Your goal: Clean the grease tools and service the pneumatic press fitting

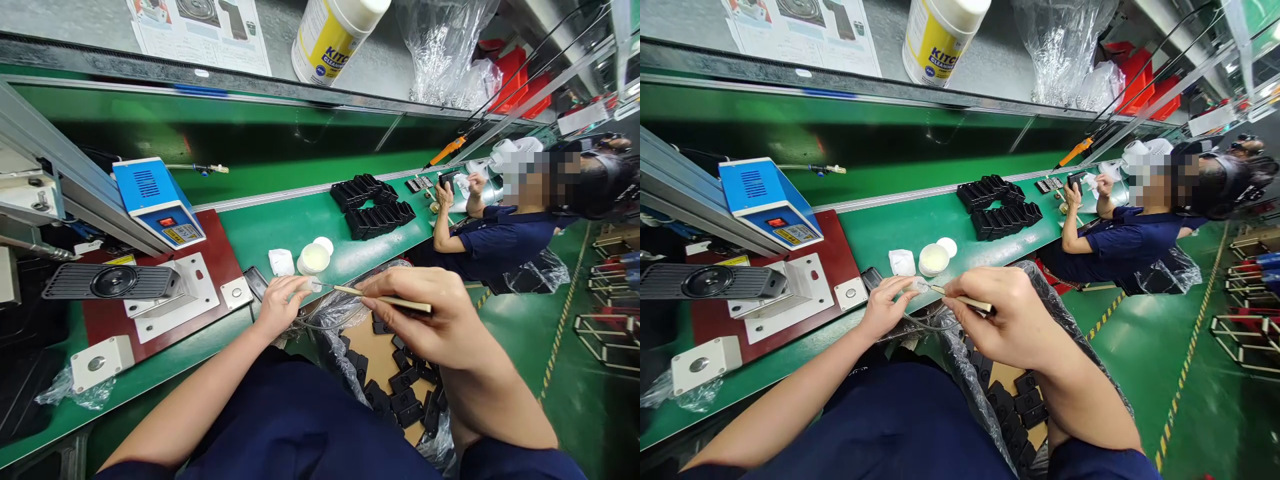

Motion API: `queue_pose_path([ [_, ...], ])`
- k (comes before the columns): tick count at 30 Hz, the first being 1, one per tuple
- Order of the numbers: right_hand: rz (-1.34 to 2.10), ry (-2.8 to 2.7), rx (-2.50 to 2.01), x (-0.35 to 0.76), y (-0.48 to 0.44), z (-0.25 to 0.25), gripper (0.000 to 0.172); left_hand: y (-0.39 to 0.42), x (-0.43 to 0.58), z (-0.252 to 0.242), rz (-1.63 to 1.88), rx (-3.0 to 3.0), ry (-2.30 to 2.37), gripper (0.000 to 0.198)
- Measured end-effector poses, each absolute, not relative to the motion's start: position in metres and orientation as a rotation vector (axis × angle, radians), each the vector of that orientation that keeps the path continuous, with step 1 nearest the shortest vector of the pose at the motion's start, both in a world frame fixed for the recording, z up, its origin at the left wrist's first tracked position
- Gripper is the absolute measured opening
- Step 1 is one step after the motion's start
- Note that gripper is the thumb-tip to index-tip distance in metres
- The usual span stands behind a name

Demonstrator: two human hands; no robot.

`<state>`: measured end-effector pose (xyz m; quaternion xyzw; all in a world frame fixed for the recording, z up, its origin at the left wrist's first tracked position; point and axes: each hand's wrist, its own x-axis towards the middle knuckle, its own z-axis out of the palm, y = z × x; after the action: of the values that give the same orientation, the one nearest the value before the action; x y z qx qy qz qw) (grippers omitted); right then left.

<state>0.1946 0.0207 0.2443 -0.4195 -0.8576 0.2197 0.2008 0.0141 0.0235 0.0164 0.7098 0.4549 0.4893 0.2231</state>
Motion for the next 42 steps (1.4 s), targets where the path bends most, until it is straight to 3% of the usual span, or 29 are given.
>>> queue_pose_path([
  [18,0.689,-2.402,-1.098,0.206,0.022,0.236,0.012,0.031,0.024,0.014,1.317,1.937,1.397,0.017],
  [26,0.629,-1.961,-1.297,0.236,0.014,0.234,0.01,0.037,0.024,0.003,1.303,1.847,1.474,0.019],
  [33,0.504,-1.482,-1.499,0.241,0.018,0.173,0.009,0.036,0.02,-0.003,1.258,1.557,1.497,0.022],
  [42,0.32,-2.054,-1.336,0.206,0.011,0.071,0.02,0.017,0.017,-0.03,1.212,1.239,1.333,0.026],
])
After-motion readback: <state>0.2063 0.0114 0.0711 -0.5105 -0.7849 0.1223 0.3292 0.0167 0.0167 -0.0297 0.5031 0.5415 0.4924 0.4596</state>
